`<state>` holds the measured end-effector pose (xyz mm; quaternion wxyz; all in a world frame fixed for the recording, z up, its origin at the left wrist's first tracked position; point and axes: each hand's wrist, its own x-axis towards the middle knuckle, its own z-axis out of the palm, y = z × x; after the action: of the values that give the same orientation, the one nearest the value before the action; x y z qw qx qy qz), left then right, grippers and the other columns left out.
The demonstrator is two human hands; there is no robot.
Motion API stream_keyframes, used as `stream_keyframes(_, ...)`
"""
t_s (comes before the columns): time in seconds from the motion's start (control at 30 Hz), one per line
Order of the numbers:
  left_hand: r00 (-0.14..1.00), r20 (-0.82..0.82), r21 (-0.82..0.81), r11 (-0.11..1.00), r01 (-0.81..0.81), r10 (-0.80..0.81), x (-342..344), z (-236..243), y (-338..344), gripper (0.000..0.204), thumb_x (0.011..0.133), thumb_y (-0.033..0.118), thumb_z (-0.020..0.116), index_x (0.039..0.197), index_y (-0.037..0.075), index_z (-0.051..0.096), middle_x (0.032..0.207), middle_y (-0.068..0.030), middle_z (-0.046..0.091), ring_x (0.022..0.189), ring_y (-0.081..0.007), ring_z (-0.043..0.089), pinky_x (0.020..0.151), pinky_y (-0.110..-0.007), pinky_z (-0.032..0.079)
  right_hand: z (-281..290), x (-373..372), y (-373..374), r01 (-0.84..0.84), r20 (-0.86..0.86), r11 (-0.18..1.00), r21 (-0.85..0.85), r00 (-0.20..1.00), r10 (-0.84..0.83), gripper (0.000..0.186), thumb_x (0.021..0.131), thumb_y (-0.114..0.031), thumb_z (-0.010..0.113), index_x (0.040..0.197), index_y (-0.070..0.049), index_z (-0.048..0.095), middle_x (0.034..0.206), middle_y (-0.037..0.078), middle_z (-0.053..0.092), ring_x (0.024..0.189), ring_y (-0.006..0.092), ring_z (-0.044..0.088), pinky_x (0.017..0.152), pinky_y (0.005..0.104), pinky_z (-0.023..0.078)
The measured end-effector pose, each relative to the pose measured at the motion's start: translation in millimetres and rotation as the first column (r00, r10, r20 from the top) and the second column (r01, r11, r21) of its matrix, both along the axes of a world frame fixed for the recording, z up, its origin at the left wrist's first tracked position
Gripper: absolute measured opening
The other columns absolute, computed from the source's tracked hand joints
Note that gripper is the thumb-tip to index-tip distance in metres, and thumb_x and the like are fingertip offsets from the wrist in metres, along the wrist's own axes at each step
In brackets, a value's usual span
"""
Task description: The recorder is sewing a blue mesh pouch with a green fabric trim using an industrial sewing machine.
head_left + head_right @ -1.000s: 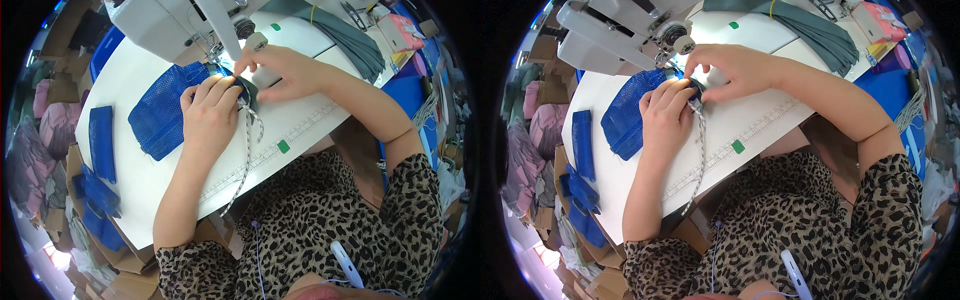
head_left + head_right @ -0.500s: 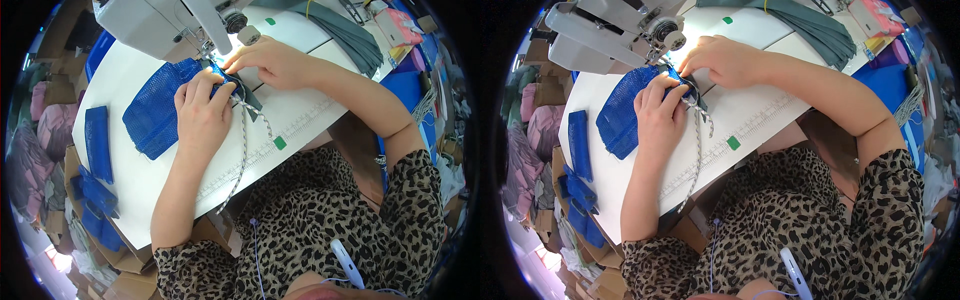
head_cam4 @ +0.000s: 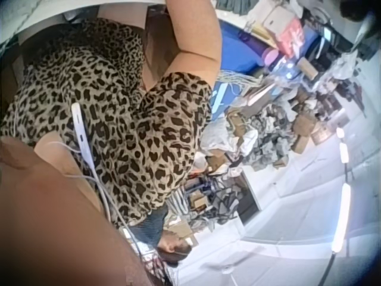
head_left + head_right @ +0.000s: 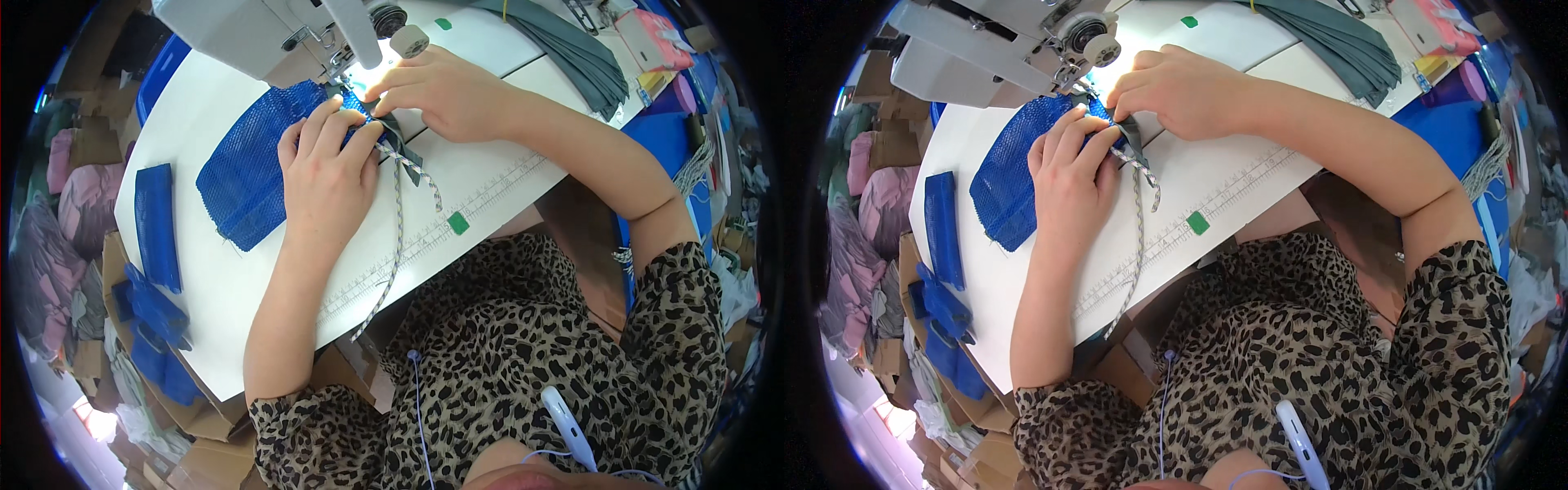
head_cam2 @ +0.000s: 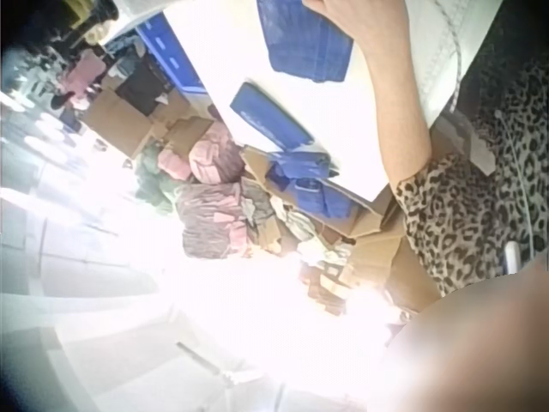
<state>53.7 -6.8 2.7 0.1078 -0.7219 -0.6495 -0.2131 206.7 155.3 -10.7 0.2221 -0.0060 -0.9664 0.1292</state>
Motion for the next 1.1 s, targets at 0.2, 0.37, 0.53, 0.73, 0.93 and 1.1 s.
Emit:
stream_keyframes(0.2,0.997,-0.021,-0.033,0.996,-0.081,0.081,9,3,-5,0.022,0.079,0.005,0.069,0.1,0.013,0.071,0.112,-0.0039,0.064,0.124,-0.0241,0.051,0.103,-0.05,0.032,0,0,-8,0.055,-0.093,0.972,0.226,0.995,-0.035,0.022,0.083,-0.006,0.059,0.102,-0.011,0.068,0.114,-0.004,0.066,0.106,0.0169,0.057,0.091,0.0358,0.042)
stream_keyframes(0.37,0.997,0.007,-0.004,0.997,-0.073,0.073,7,-5,3,0.023,0.079,0.006,0.068,0.101,0.013,0.071,0.111,-0.0024,0.064,0.123,-0.0236,0.051,0.103,-0.047,0.032,-3,0,-1,0.052,-0.068,0.98,0.19,0.997,-0.04,0.022,0.083,-0.007,0.059,0.103,-0.013,0.068,0.11,-0.007,0.067,0.101,0.0153,0.057,0.086,0.0356,0.042)
stream_keyframes(0.53,0.994,-0.028,0.044,0.994,-0.1,0.101,-4,-13,12,0.022,0.082,0.006,0.067,0.102,0.012,0.072,0.111,-0.0026,0.064,0.121,-0.0231,0.052,0.101,-0.046,0.033,-11,-9,3,0.085,-0.155,0.967,0.242,0.987,-0.048,0.026,0.082,-0.005,0.06,0.105,-0.013,0.067,0.112,-0.006,0.066,0.102,0.0156,0.057,0.087,0.0355,0.042)
stream_keyframes(0.73,0.997,-0.019,0.103,0.992,-0.074,0.076,-11,-16,14,0.021,0.082,0.006,0.068,0.102,0.011,0.071,0.112,-0.0062,0.063,0.12,-0.0248,0.053,0.102,-0.045,0.034,-12,-9,3,0.141,-0.111,0.96,0.24,0.987,-0.117,0.033,0.081,-0.001,0.058,0.11,-0.013,0.067,0.119,-0.003,0.064,0.107,0.0185,0.057,0.089,0.0362,0.042)
stream_keyframes(0.93,0.894,0.187,0.065,0.903,-0.425,0.407,-21,5,4,0.047,0.073,0.027,0.083,0.109,0.004,0.065,0.111,-0.0104,0.063,0.115,-0.0284,0.053,0.102,-0.043,0.034,-10,-9,6,0.072,-0.049,0.992,0.101,0.997,-0.067,0.026,0.088,-0.014,0.063,0.113,-0.012,0.067,0.117,-0.001,0.064,0.108,0.022,0.056,0.094,0.0386,0.042)
stream_keyframes(1.1,0.871,0.189,-0.204,0.886,-0.417,0.454,-33,5,-1,0.038,0.075,0.029,0.082,0.101,0.006,0.067,0.098,-0.0051,0.066,0.101,-0.0226,0.059,0.092,-0.04,0.04,-6,-13,12,-0.048,-0.019,0.973,-0.225,0.999,0.045,0.04,0.085,-0.041,0.073,0.109,-0.009,0.07,0.11,0.006,0.064,0.107,0.0263,0.055,0.095,0.0378,0.043)
